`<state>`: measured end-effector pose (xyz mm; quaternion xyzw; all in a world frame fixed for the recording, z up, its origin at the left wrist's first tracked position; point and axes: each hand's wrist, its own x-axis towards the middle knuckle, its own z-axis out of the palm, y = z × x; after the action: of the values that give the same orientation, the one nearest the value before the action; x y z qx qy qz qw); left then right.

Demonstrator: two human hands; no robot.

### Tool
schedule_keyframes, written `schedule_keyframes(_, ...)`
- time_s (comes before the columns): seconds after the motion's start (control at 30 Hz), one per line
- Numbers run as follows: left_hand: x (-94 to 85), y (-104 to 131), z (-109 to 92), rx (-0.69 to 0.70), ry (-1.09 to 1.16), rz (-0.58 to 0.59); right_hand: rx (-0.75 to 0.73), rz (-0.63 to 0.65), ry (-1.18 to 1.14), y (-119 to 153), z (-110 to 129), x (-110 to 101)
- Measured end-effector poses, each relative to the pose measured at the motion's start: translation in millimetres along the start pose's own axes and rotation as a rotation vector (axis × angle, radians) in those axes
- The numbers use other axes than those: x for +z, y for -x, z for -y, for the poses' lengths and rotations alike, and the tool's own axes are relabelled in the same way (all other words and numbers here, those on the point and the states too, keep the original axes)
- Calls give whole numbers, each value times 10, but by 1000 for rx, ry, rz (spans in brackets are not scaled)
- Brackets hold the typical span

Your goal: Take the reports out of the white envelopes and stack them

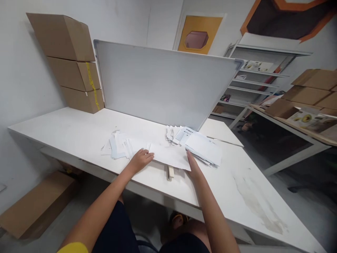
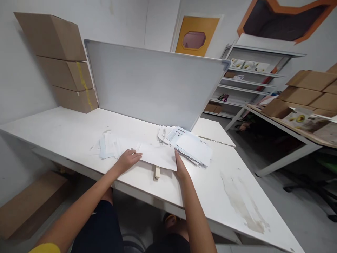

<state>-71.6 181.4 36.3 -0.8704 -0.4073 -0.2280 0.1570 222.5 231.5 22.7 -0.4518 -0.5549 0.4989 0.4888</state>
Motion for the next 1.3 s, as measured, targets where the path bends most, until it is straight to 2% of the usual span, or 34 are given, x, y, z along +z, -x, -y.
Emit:
schedule_keyframes(0.1, -19, -36, 5, -66, 65, 93, 170, 82, -117, -3, 5, -26)
schedule_keyframes(0.27, -24, -62, 53, -145, 165, 132, 170, 34, -253, -36, 15, 33)
schedule_keyframes(0.37, 16, -63, 92, -218, 196, 80, 94, -32, -244, -29, 76, 88)
schedule_keyframes(0.53, 81, -59, 114, -329, 248, 47, -154, -200, -143, -5, 165, 145)
schedule_keyframes(0.63, 101, -50, 120, -358, 265, 50, -181, -227, -94, -10, 141, 166)
schedule_keyframes(0.8, 109, -51, 142, -388, 304, -13, -262, -271, -123, -44, 69, 191)
schedule_keyframes(0.97, 100, -97, 150, -401, 263, 35, -215, -163, -65, -100, 6, 213)
schedule_keyframes(1.13, 130, -132, 181, -414, 265, 51, -196, -147, -112, -152, -42, 187)
schedule_keyframes(1.3, 143, -157, 230, -435, 276, 60, -246, -106, -95, -158, -21, 193)
